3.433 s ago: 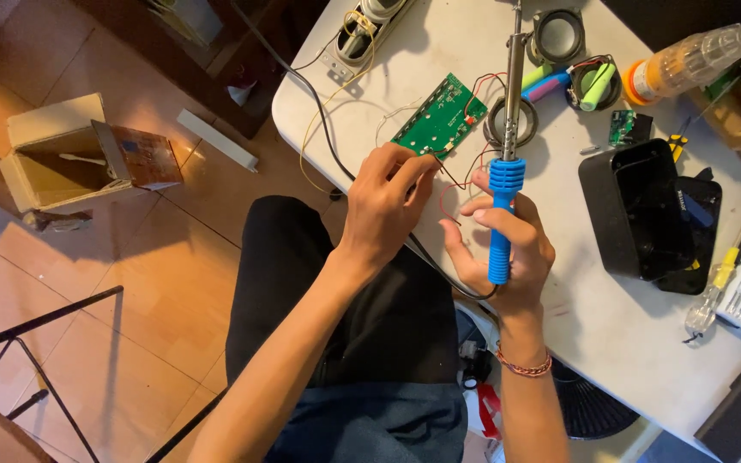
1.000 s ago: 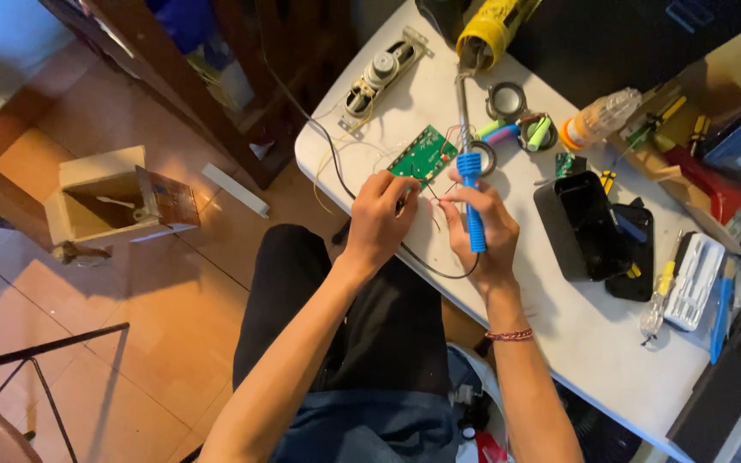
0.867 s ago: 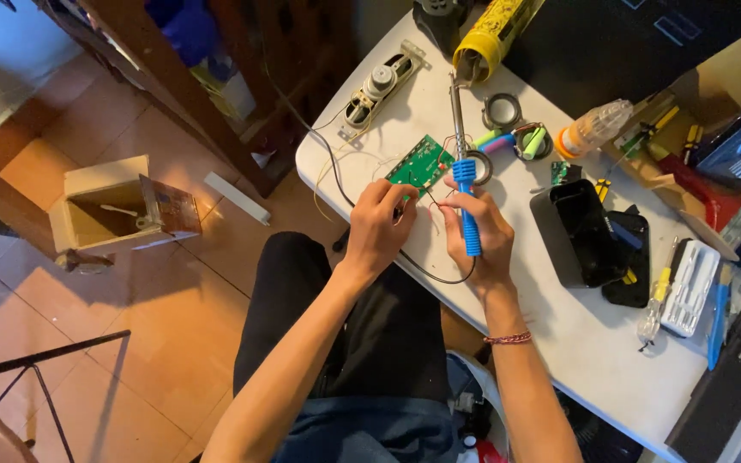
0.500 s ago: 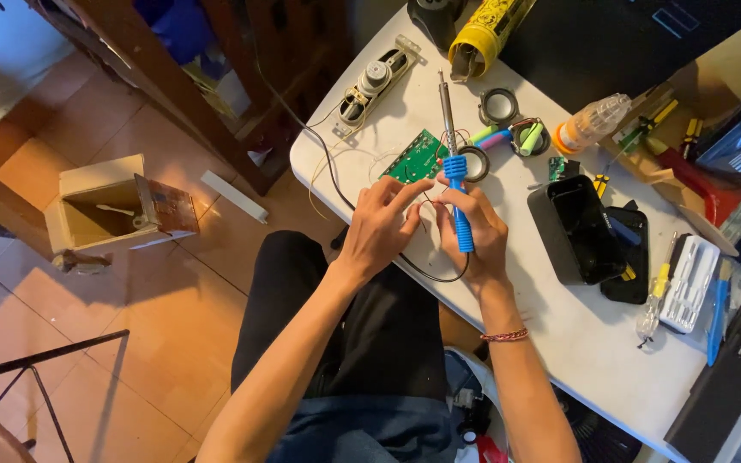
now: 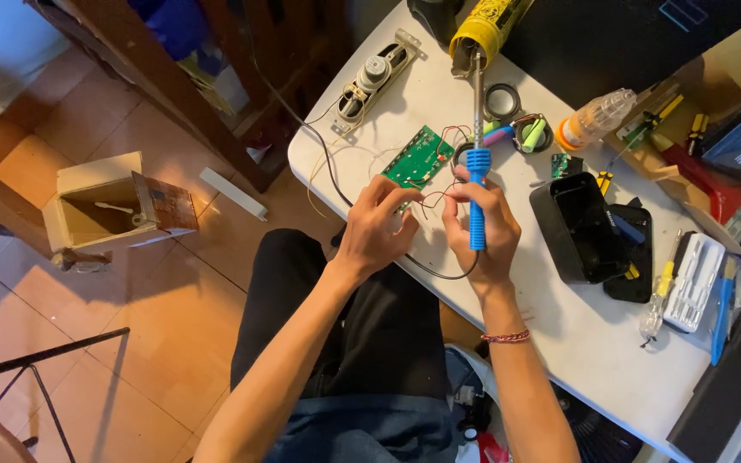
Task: Soldering wires onto a printed circuit board (PCB) using a soldering iron and solder wire.
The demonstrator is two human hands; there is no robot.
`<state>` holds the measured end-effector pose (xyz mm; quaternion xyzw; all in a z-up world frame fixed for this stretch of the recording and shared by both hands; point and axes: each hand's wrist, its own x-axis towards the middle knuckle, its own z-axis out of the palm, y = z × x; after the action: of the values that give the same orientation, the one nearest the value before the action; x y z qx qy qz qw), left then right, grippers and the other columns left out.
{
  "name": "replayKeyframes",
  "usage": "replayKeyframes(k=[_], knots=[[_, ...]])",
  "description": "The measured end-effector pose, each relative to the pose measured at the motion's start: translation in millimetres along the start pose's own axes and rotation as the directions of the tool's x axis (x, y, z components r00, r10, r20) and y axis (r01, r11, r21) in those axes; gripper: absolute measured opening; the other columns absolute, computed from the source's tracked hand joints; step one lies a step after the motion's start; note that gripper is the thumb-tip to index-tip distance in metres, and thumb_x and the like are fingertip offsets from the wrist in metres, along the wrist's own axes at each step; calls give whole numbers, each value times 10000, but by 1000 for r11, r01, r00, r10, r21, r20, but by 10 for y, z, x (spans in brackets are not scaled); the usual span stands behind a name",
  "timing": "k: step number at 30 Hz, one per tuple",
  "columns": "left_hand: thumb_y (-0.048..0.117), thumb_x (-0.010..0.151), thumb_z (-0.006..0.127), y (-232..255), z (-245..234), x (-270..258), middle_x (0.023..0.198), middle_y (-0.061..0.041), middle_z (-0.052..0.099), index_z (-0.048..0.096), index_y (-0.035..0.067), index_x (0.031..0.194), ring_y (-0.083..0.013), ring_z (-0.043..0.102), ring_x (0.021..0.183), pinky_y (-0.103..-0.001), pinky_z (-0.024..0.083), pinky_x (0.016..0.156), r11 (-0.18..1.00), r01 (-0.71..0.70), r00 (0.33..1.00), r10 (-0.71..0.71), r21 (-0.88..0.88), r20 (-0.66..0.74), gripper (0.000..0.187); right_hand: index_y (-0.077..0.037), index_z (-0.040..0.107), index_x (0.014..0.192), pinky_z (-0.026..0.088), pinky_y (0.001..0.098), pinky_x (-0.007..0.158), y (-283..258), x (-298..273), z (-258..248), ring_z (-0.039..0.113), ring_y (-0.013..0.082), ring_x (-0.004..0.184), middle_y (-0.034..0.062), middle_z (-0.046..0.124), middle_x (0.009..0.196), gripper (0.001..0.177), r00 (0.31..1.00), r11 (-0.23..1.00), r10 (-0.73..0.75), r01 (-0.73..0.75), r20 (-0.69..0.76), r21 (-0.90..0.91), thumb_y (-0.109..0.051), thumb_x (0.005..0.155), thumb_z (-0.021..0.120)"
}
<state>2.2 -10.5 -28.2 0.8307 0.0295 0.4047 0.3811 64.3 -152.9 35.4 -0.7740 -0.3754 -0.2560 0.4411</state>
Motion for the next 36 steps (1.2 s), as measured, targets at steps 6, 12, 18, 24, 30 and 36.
replayKeyframes(k=[6,12,18,24,30,36], knots=[[158,798,717,67,-60,43,887,1,531,711,243,1019,-193,536,652,-336,538,683,999,46,999,-46,-29,13,236,-110,673,1070,621,342,716,59,-1,34,752,242,770,73,731,965,377,996,1000,4,-5,-91,-19,96,811,852],[289,857,754,99,-19,59,863,-18,533,718,215,956,-208,515,629,-327,516,679,997,50,998,-51,-53,-24,128,-59,660,1071,628,340,748,27,35,13,754,245,789,91,718,938,355,985,1000,0,-1,-175,-6,91,825,867],[434,767,839,157,-53,104,870,22,497,718,241,936,-172,495,694,-306,477,733,1000,-6,998,5,-22,-65,284,-86,724,1024,627,321,742,34,4,14,752,216,773,51,719,896,308,986,1000,14,-12,-165,10,45,809,901],[455,712,873,310,-81,174,898,24,492,706,240,935,-176,465,753,-322,440,769,997,-64,996,61,-39,-67,353,-80,719,1046,623,341,770,59,-36,18,757,231,782,71,717,912,298,991,998,27,-20,-133,55,-40,835,926],[265,787,843,335,32,176,870,37,530,690,234,811,-189,474,776,-315,440,770,992,-71,997,66,-100,-46,158,-86,700,1083,619,353,779,30,-26,11,757,246,793,99,729,991,300,992,1000,-7,10,-126,22,-46,868,905],[219,862,777,214,-16,251,896,8,543,676,195,845,-213,499,778,-319,477,745,991,-85,996,80,-107,-48,104,-47,624,1073,625,377,785,48,-42,-19,769,297,863,169,732,1074,313,985,996,-76,84,-152,44,51,880,850]])
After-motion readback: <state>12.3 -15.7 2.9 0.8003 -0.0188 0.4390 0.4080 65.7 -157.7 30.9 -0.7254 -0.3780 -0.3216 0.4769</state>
